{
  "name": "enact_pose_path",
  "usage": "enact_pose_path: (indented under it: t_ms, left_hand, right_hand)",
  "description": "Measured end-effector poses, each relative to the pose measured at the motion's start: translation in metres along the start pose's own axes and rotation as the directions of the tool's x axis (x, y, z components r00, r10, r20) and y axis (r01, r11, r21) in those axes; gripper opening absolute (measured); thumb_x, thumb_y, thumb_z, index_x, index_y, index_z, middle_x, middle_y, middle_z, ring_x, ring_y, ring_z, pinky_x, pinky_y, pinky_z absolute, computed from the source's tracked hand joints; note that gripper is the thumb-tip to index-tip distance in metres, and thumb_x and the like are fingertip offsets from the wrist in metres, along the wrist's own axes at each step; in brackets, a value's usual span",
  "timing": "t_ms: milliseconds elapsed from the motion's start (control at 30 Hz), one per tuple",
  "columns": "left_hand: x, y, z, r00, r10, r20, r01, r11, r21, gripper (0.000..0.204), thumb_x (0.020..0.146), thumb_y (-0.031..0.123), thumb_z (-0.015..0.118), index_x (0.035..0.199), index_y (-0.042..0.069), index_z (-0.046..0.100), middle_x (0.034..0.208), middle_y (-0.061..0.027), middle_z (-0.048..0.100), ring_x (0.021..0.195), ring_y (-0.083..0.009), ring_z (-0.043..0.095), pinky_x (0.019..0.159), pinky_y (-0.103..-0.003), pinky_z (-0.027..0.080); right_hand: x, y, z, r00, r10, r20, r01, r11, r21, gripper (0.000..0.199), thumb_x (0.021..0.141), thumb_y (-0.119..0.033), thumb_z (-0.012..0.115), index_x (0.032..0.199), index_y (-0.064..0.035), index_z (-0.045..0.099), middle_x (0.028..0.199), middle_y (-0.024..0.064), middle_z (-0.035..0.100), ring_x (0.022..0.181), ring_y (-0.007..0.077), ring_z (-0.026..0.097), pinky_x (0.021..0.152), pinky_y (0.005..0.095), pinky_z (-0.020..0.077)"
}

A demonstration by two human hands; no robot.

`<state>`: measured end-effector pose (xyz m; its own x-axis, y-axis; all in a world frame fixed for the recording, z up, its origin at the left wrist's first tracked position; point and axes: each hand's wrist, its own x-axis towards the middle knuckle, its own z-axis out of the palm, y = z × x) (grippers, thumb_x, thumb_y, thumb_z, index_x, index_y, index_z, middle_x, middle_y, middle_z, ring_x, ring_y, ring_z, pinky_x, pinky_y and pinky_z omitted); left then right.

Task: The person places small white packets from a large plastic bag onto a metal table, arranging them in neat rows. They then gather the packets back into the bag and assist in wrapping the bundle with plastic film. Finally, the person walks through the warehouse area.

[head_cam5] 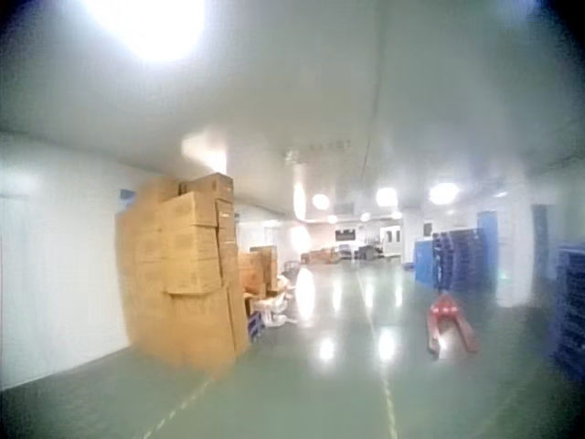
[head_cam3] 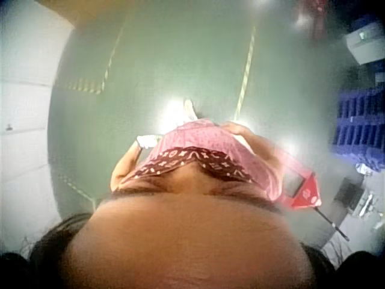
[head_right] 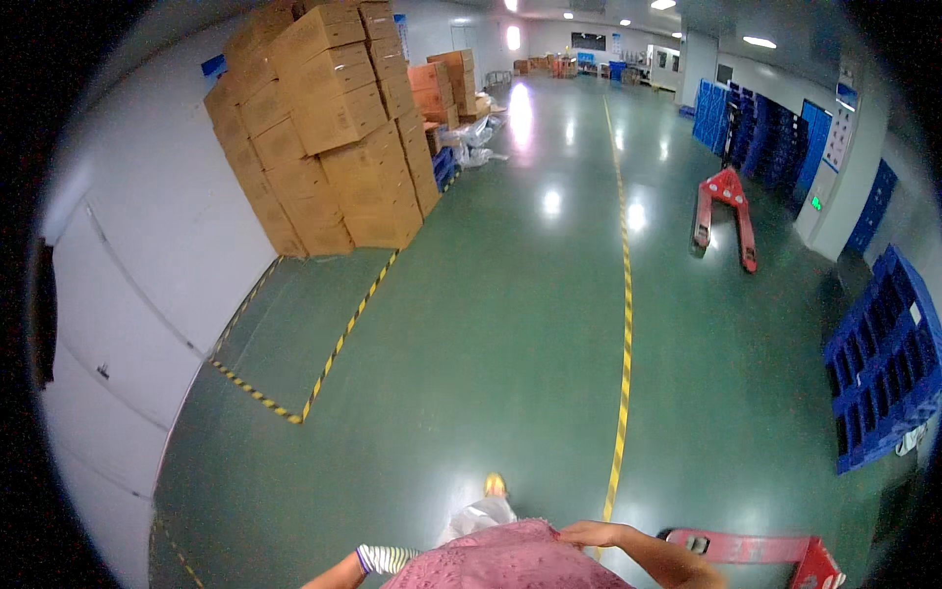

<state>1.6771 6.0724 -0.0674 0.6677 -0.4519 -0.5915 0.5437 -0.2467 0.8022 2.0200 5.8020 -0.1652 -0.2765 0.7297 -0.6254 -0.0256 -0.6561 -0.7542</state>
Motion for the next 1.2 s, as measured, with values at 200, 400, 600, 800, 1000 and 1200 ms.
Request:
enact_pose_path:
  t_ms: [200, 400, 600, 800, 1000, 1200]
  left_hand:
    - [0.027, 0.096, -0.257, 0.994, 0.038, 0.101, -0.074, 0.921, 0.382, 0.037, 0.077, 0.021, 0.059, 0.106, -0.002, 0.057, 0.09, -0.0095, 0.063, 0.079, -0.0167, 0.054, 0.074, -0.034, 0.045]
    - [0.099, 0.123, -0.501, 0.982, -0.036, 0.187, -0.024, 0.952, 0.304, 0.03, 0.072, 0.013, 0.065, 0.099, 0.002, 0.057, 0.084, -0.0084, 0.06, 0.074, -0.0167, 0.055, 0.067, -0.031, 0.046]
    - [0.108, 0.075, -0.703, 0.981, 0.003, -0.194, -0.038, 0.983, -0.179, 0.04, 0.074, 0.023, 0.066, 0.109, 0.006, 0.058, 0.095, -0.008, 0.062, 0.076, -0.0163, 0.06, 0.065, -0.031, 0.051]
    - [0.128, -0.04, -0.8, 0.381, -0.52, -0.764, 0.374, 0.843, -0.387, 0.027, 0.079, 0.023, 0.058, 0.099, 0.004, 0.062, 0.102, -0.0127, 0.063, 0.096, -0.0254, 0.059, 0.084, -0.035, 0.046]
    - [0.157, -0.047, -0.937, 0.488, -0.686, -0.539, 0.597, 0.713, -0.368, 0.028, 0.079, 0.026, 0.056, 0.097, 0.005, 0.063, 0.096, -0.0139, 0.064, 0.093, -0.0306, 0.06, 0.081, -0.037, 0.047]
    - [0.211, 0.086, -1.279, 0.419, -0.57, -0.707, 0.662, 0.725, -0.192, 0.034, 0.081, 0.031, 0.048, 0.1, 0.004, 0.059, 0.102, -0.0223, 0.059, 0.101, -0.0357, 0.055, 0.087, -0.041, 0.043]
  right_hand:
    - [0.073, -0.071, -0.162, 0.817, 0.058, -0.574, 0.034, 0.988, 0.149, 0.035, 0.087, -0.038, 0.054, 0.096, -0.0049, 0.061, 0.078, 0.001, 0.06, 0.069, 0.0113, 0.055, 0.062, 0.0241, 0.0454]
    - [0.146, 0.012, -0.311, 0.531, 0.414, -0.74, -0.233, 0.91, 0.342, 0.033, 0.085, -0.038, 0.057, 0.082, -0.0049, 0.061, 0.069, 0.0063, 0.06, 0.062, 0.0149, 0.058, 0.054, 0.0267, 0.0444]
    - [0.194, -0.009, -0.511, 0.591, 0.416, -0.691, -0.682, 0.715, -0.153, 0.055, 0.082, -0.058, 0.047, 0.078, -0.006, 0.065, 0.07, 0.0116, 0.064, 0.067, 0.0274, 0.062, 0.058, 0.0387, 0.0486]
    - [0.309, -0.303, -0.768, 0.596, 0.068, -0.8, -0.118, 0.993, -0.003, 0.027, 0.088, -0.025, 0.053, 0.088, 0.0005, 0.06, 0.068, 0.006, 0.059, 0.059, 0.0127, 0.056, 0.051, 0.0271, 0.0442]
    - [0.441, -0.453, -0.934, 0.591, -0.171, -0.788, -0.031, 0.972, -0.234, 0.028, 0.086, -0.027, 0.056, 0.086, 0.0002, 0.061, 0.071, 0.0067, 0.063, 0.059, 0.014, 0.058, 0.056, 0.0297, 0.0469]
    - [0.46, -0.476, -0.979, 0.691, 0.149, -0.708, -0.346, 0.928, -0.142, 0.04, 0.083, -0.034, 0.047, 0.069, 0.0014, 0.059, 0.062, 0.0162, 0.059, 0.06, 0.0275, 0.059, 0.06, 0.0375, 0.0459]
